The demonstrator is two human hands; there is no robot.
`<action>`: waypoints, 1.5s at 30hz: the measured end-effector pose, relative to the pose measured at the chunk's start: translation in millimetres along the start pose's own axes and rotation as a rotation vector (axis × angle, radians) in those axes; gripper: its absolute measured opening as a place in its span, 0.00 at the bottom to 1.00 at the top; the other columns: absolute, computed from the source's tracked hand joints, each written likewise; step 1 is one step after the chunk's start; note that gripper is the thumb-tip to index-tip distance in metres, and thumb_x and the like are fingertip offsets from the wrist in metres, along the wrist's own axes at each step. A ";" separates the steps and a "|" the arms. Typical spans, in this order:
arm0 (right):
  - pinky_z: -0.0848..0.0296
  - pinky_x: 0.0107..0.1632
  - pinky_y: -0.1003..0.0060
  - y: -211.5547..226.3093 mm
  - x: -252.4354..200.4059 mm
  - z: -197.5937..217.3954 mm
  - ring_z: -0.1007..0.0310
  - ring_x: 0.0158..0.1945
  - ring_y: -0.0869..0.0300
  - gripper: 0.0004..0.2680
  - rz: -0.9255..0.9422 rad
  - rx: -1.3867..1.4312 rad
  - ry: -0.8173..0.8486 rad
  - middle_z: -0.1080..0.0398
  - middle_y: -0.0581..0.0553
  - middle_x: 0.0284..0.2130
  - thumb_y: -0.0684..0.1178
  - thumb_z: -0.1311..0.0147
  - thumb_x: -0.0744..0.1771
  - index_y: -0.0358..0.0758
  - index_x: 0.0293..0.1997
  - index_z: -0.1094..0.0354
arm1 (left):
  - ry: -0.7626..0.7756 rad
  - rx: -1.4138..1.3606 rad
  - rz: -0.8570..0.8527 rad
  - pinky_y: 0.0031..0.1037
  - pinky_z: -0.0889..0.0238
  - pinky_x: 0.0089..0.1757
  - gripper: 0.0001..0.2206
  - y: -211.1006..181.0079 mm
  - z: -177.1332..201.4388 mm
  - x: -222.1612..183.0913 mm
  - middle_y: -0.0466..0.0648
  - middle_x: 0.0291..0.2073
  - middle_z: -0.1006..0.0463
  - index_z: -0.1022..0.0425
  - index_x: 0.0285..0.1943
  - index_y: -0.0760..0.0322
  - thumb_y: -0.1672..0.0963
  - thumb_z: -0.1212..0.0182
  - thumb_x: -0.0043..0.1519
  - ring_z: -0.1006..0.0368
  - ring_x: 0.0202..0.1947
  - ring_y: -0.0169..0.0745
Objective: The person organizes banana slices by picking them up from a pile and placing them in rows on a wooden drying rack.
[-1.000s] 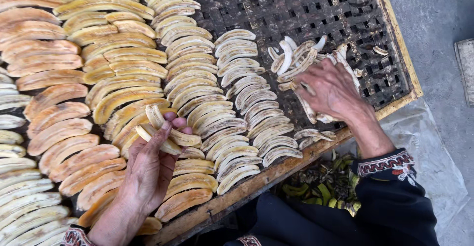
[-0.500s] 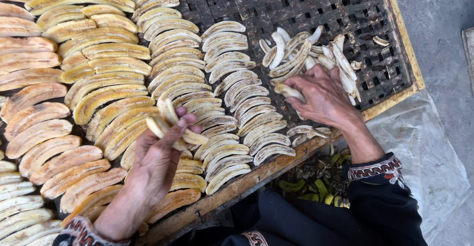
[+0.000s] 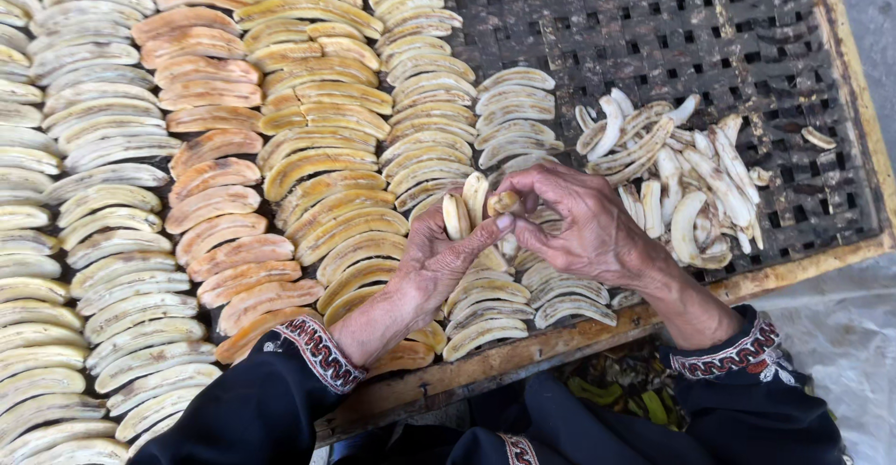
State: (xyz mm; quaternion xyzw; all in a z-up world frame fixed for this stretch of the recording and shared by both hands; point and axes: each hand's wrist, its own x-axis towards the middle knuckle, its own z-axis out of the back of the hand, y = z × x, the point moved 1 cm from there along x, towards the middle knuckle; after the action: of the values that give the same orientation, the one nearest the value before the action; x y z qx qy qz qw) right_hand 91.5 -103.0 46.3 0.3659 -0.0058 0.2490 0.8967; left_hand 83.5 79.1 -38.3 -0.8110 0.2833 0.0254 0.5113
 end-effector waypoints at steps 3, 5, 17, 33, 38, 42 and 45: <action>0.25 0.33 0.73 -2.8 8.4 -3.4 0.24 0.33 0.67 0.12 -0.125 0.066 -0.055 0.24 0.48 0.32 0.41 0.37 0.64 0.35 0.52 0.30 | -0.029 0.028 -0.103 0.20 0.33 0.38 0.10 -4.5 5.6 2.2 0.39 0.36 0.21 0.22 0.52 0.63 0.55 0.36 0.66 0.30 0.36 0.23; 0.29 0.28 0.72 -12.2 13.4 -1.9 0.27 0.27 0.64 0.10 -0.229 0.087 -0.061 0.23 0.47 0.31 0.42 0.38 0.65 0.36 0.50 0.29 | -0.033 -0.002 -0.137 0.20 0.33 0.37 0.09 -8.7 10.3 6.7 0.38 0.35 0.21 0.22 0.51 0.62 0.55 0.38 0.66 0.30 0.35 0.23; 0.20 0.37 0.71 -132.1 99.1 26.3 0.25 0.35 0.65 0.05 -0.186 0.180 -0.281 0.27 0.44 0.39 0.38 0.43 0.70 0.33 0.50 0.32 | -0.236 -0.398 -0.022 0.33 0.22 0.39 0.06 -58.9 72.2 24.2 0.47 0.40 0.17 0.23 0.45 0.62 0.55 0.40 0.66 0.20 0.39 0.37; 0.23 0.49 0.67 -222.3 114.4 16.1 0.26 0.42 0.63 0.12 -0.210 -0.148 -0.034 0.25 0.46 0.41 0.33 0.42 0.63 0.38 0.49 0.23 | -0.345 -0.364 -0.029 0.31 0.23 0.38 0.09 -63.6 96.1 15.9 0.46 0.38 0.19 0.24 0.49 0.66 0.55 0.42 0.67 0.21 0.37 0.37; 0.23 0.47 0.64 -203.7 120.0 18.1 0.25 0.41 0.62 0.10 -0.223 -0.161 0.029 0.25 0.46 0.39 0.34 0.42 0.63 0.39 0.47 0.24 | -0.312 -0.392 -0.087 0.28 0.24 0.39 0.09 -53.4 99.5 18.1 0.46 0.38 0.19 0.23 0.49 0.66 0.56 0.41 0.68 0.22 0.38 0.36; 0.26 0.45 0.53 -145.6 116.9 3.0 0.28 0.43 0.51 0.11 0.231 -0.686 -0.200 0.24 0.44 0.38 0.41 0.36 0.58 0.40 0.43 0.22 | -0.294 -0.384 -0.112 0.28 0.27 0.34 0.07 -46.8 95.8 24.6 0.46 0.39 0.19 0.23 0.49 0.65 0.56 0.39 0.68 0.23 0.37 0.36; 0.22 0.46 0.65 -97.8 105.5 -32.0 0.24 0.48 0.61 0.11 0.009 0.216 0.159 0.24 0.44 0.45 0.48 0.40 0.69 0.37 0.56 0.28 | -0.274 -0.378 -0.085 0.28 0.25 0.34 0.09 -47.8 85.2 26.9 0.45 0.40 0.19 0.23 0.51 0.64 0.56 0.39 0.66 0.21 0.38 0.35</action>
State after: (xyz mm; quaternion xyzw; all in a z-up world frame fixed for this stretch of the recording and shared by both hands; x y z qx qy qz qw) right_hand 222.4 -94.7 -20.7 0.4393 0.0903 0.2806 0.8486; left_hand 150.4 154.4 -48.8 -0.8925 0.1670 0.1661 0.3847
